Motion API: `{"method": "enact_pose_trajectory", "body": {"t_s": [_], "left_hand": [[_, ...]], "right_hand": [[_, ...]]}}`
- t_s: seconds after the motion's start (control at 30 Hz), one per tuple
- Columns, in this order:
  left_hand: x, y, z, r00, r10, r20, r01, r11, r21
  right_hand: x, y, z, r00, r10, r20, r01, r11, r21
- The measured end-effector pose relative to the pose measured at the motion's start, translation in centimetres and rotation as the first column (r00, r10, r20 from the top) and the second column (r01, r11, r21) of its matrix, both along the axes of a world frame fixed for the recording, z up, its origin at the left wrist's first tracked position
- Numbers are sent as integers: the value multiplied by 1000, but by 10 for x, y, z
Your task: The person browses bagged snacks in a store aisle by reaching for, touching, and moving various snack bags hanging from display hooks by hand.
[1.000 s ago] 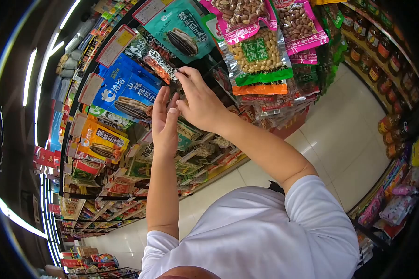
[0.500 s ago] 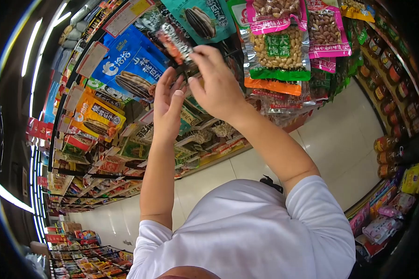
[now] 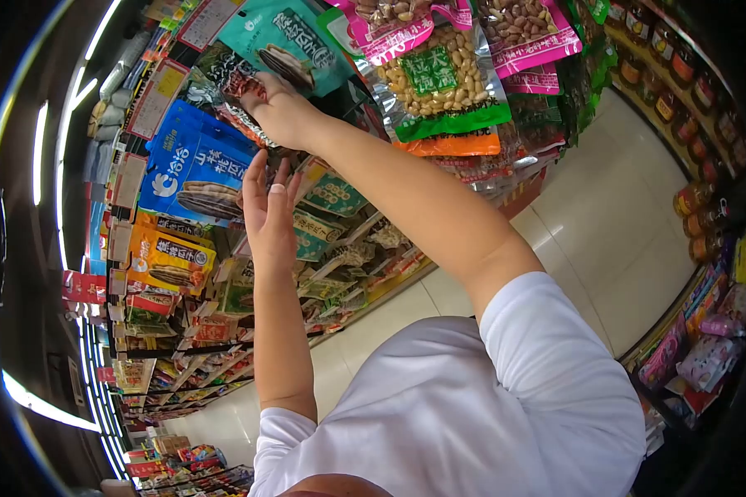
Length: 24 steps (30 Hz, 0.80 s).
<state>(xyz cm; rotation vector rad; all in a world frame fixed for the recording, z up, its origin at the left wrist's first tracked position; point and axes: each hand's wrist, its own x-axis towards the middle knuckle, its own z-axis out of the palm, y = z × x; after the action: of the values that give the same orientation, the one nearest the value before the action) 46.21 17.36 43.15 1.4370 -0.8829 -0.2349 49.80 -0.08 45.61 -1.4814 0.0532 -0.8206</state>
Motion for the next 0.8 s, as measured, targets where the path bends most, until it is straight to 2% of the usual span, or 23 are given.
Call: {"method": "enact_pose_trajectory", "body": {"t_s": [0.17, 0.3, 0.4, 0.53, 0.63, 0.67, 0.77, 0.8], "left_hand": [[3, -1, 0, 1000, 7, -13, -7, 1000, -23], [0, 0, 6, 1000, 28, -11, -28, 1000, -13], [2, 0, 5, 1000, 15, -9, -15, 1000, 0], [2, -3, 5, 1000, 4, -6, -4, 1000, 5], [2, -7, 6, 1000, 18, -3, -18, 1000, 10], [2, -9, 6, 1000, 27, -3, -27, 1000, 10], [3, -13, 5, 999, 36, 3, -36, 999, 13], [3, -14, 4, 999, 34, 0, -34, 999, 15]], "right_hand": [[21, -8, 24, 983, -57, -177, 57, 998, -2], [39, -26, 35, 953, 31, -302, -27, 999, 18], [46, -32, 38, 948, 34, -318, -16, 998, 57], [52, -34, 36, 962, 29, -271, -15, 998, 54], [48, -31, 26, 971, -98, -217, 59, 982, -178], [46, -29, 21, 967, -201, -158, 158, 955, -249], [35, -18, 14, 979, -202, -20, 192, 955, -224], [21, -14, 19, 974, -221, -39, 202, 940, -276]]}}
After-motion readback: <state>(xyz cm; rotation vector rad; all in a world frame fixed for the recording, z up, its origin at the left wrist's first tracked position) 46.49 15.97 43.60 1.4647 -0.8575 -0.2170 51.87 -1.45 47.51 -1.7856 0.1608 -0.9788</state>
